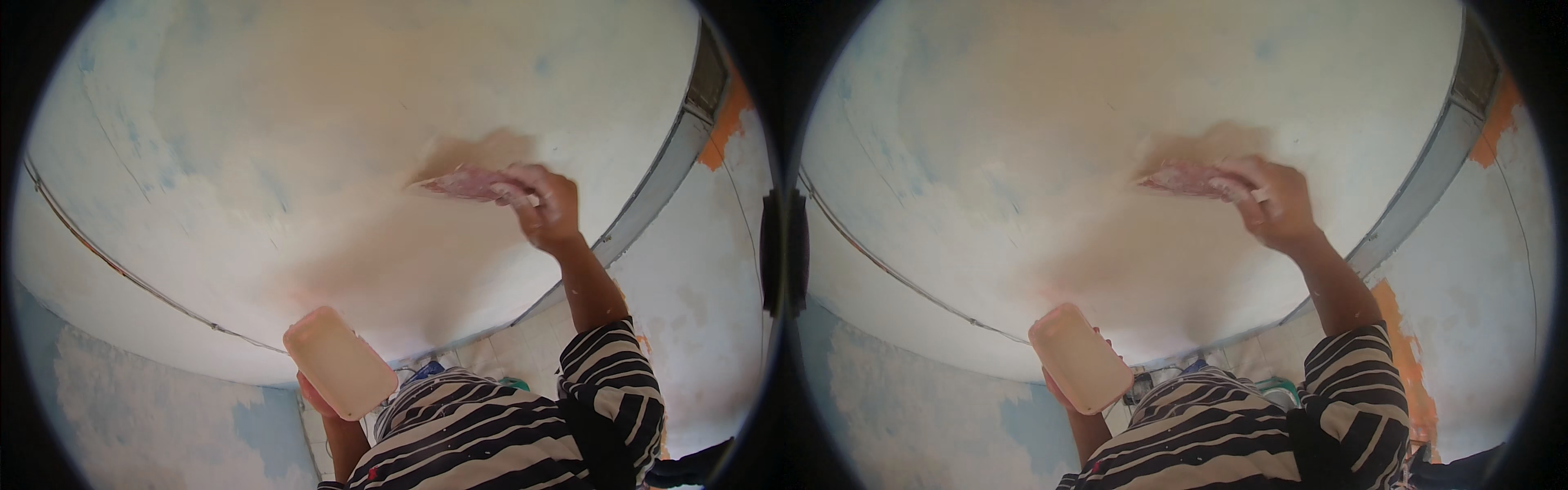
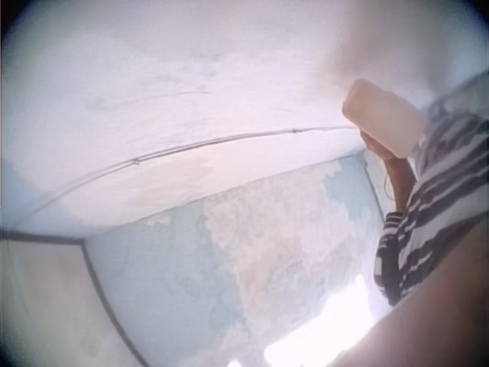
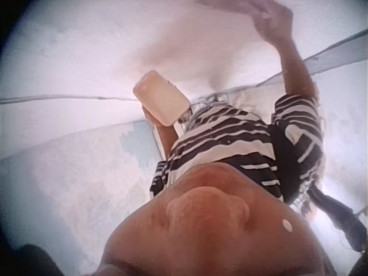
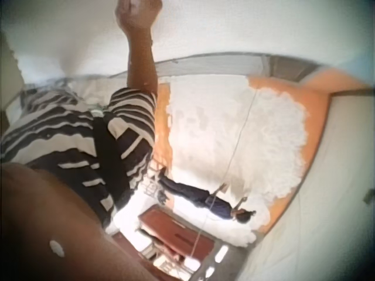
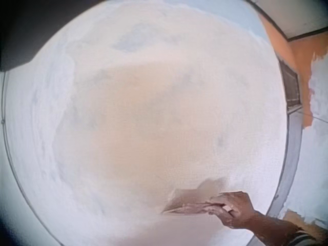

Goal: The person applies plaster to a wall using a putty knife, repeatedly scraping material from a plastic container and spreading it across the wall surface.

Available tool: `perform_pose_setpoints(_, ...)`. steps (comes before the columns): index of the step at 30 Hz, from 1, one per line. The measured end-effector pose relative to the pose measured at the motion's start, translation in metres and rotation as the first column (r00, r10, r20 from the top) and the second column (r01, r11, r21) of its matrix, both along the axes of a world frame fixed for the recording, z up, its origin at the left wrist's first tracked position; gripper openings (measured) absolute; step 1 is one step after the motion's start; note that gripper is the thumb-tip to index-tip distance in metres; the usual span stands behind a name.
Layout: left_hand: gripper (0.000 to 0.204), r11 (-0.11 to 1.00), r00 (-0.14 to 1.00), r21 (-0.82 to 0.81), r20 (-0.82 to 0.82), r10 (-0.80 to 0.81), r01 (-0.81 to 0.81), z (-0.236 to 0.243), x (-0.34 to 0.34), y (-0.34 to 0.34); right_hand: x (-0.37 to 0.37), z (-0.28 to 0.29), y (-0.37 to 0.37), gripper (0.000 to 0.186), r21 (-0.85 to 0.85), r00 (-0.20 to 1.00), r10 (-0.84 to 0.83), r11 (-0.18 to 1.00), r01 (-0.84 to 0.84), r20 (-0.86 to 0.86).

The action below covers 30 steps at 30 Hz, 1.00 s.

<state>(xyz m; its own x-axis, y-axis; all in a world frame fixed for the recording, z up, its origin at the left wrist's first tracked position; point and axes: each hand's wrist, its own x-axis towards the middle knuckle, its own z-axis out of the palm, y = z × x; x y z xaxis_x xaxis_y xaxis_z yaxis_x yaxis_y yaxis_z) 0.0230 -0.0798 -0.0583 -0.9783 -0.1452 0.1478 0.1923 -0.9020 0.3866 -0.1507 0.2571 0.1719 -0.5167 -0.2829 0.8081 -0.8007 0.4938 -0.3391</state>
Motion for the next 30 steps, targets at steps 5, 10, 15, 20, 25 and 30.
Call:
perform_pose_setpoints(5,0.083,0.999,0.999,-0.003,0.021,0.043,-0.043,0.002,0.002,0.008,-0.009,0.056,0.024,0.016,-0.705,0.952,-0.236,0.709,0.034,-0.192)
perform_pose_setpoints(10,0.083,0.999,0.998,-0.001,0.027,0.051,-0.051,0.006,0.0,0.013,-0.001,0.012,0.029,0.014,-0.315,0.991,-0.037,0.949,-0.006,-0.129)
perform_pose_setpoints(15,0.084,0.998,0.998,-0.013,0.016,0.059,-0.059,0.016,-0.003,0.023,-0.012,0.037,0.028,0.017,-0.608,0.992,0.005,0.79,-0.08,-0.124)
perform_pose_setpoints(20,0.085,0.998,0.998,0.026,-0.029,0.063,-0.062,0.028,-0.008,0.035,0.002,0.045,0.027,0.014,-0.703,0.973,-0.14,0.71,-0.031,-0.185)
perform_pose_setpoints(25,0.085,0.99,0.99,0.048,-0.027,0.136,-0.134,0.02,-0.011,0.031,-0.008,0.037,0.019,0.014,-0.186,0.974,-0.044,0.982,0.002,-0.223)
perform_pose_setpoints(30,0.085,0.991,0.992,0.066,-0.048,0.117,-0.113,0.016,-0.015,0.031,-0.003,0.057,0.001,0.011,-0.762,0.913,-0.241,0.639,-0.106,-0.329)
